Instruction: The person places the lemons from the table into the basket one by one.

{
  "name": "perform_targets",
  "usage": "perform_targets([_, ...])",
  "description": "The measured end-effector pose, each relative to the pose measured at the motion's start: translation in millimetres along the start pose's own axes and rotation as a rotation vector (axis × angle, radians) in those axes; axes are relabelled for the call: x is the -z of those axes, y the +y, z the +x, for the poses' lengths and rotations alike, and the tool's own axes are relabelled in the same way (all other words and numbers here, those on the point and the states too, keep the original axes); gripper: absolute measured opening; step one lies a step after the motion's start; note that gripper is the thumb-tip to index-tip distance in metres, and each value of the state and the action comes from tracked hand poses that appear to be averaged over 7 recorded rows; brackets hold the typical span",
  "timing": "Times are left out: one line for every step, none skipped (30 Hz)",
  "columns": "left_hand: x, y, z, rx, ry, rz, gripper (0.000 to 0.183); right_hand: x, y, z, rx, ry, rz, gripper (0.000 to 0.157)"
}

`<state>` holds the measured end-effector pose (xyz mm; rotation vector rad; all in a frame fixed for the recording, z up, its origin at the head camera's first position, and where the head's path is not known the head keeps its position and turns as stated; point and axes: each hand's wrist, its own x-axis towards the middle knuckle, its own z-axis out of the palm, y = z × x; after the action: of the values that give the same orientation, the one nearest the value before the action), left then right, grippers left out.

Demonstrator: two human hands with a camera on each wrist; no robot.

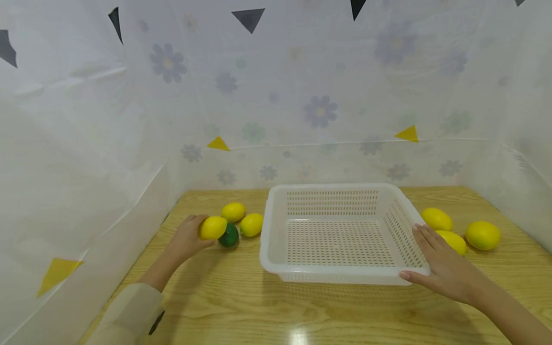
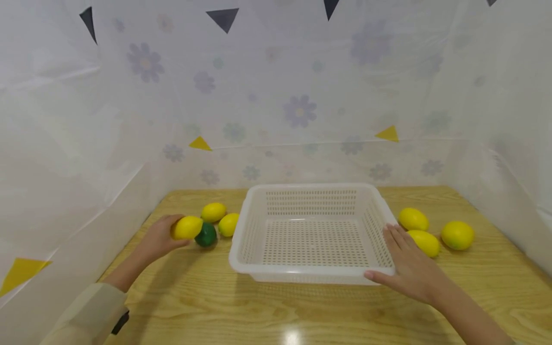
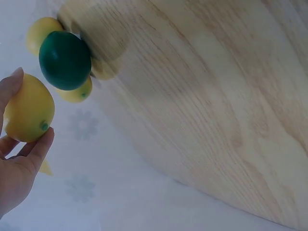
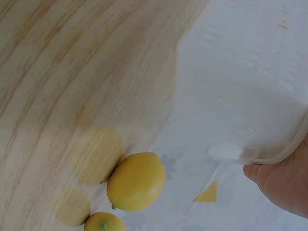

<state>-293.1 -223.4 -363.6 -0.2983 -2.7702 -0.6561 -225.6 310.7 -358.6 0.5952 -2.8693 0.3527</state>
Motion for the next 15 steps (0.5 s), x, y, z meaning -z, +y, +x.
perform_targets([0.8, 1.4, 0.7, -0.001, -0.004, -0.005, 0.062, 0.0, 0.0, 0.2, -0.001, 0.000, -0.001, 0.094])
perform_targets([1.5, 2.7, 1.4, -0.001, -0.005, -0.009, 0.062, 0.0, 0.0, 0.3, 0.000, 0.000, -0.001, 0.094])
perform_targets([2.2, 4.1, 2.2, -0.002, -0.006, -0.013, 0.062, 0.0, 0.2, 0.6, 0.002, 0.002, -0.002, 0.094])
perform_targets([2.9, 5.8, 2.9, -0.004, -0.008, -0.014, 0.062, 0.0, 0.3, 0.7, 0.002, 0.003, 0.000, 0.094])
perform_targets([3.4, 7.5, 3.8, -0.008, -0.010, -0.017, 0.063, 0.2, 0.5, 0.8, 0.002, 0.003, 0.003, 0.094])
perform_targets([3.7, 9.2, 4.8, -0.013, -0.013, -0.018, 0.063, 0.3, 0.8, 0.9, 0.001, 0.001, 0.007, 0.094])
perform_targets([4.0, 11.0, 5.8, -0.018, -0.015, -0.016, 0.063, 0.4, 1.1, 1.0, 0.000, 0.001, 0.013, 0.094])
perform_targets([4.1, 12.8, 6.7, -0.019, -0.017, -0.015, 0.064, 0.5, 1.4, 1.0, -0.001, 0.000, 0.019, 0.095])
perform_targets([4.2, 14.6, 7.5, -0.020, -0.020, -0.012, 0.064, 0.5, 1.8, 1.0, -0.003, -0.002, 0.026, 0.095])
perform_targets([4.2, 16.4, 8.2, -0.021, -0.021, -0.009, 0.065, 0.6, 2.1, 1.0, -0.005, -0.004, 0.031, 0.095])
perform_targets([4.3, 18.1, 8.8, -0.023, -0.022, -0.010, 0.065, 0.5, 2.4, 0.9, -0.006, -0.007, 0.037, 0.095])
perform_targets([4.4, 19.7, 9.2, -0.023, -0.022, -0.011, 0.065, 0.4, 2.7, 0.8, -0.007, -0.008, 0.039, 0.095])
perform_targets([4.7, 21.3, 9.5, -0.021, -0.021, -0.011, 0.065, 0.2, 3.0, 0.8, -0.006, -0.009, 0.043, 0.094])
perform_targets([5.1, 23.1, 9.8, -0.018, -0.022, -0.014, 0.065, -0.1, 3.1, 0.8, -0.006, -0.010, 0.045, 0.094])
perform_targets([5.4, 24.7, 10.2, -0.016, -0.022, -0.016, 0.066, -0.6, 3.3, 0.7, -0.005, -0.010, 0.046, 0.094])
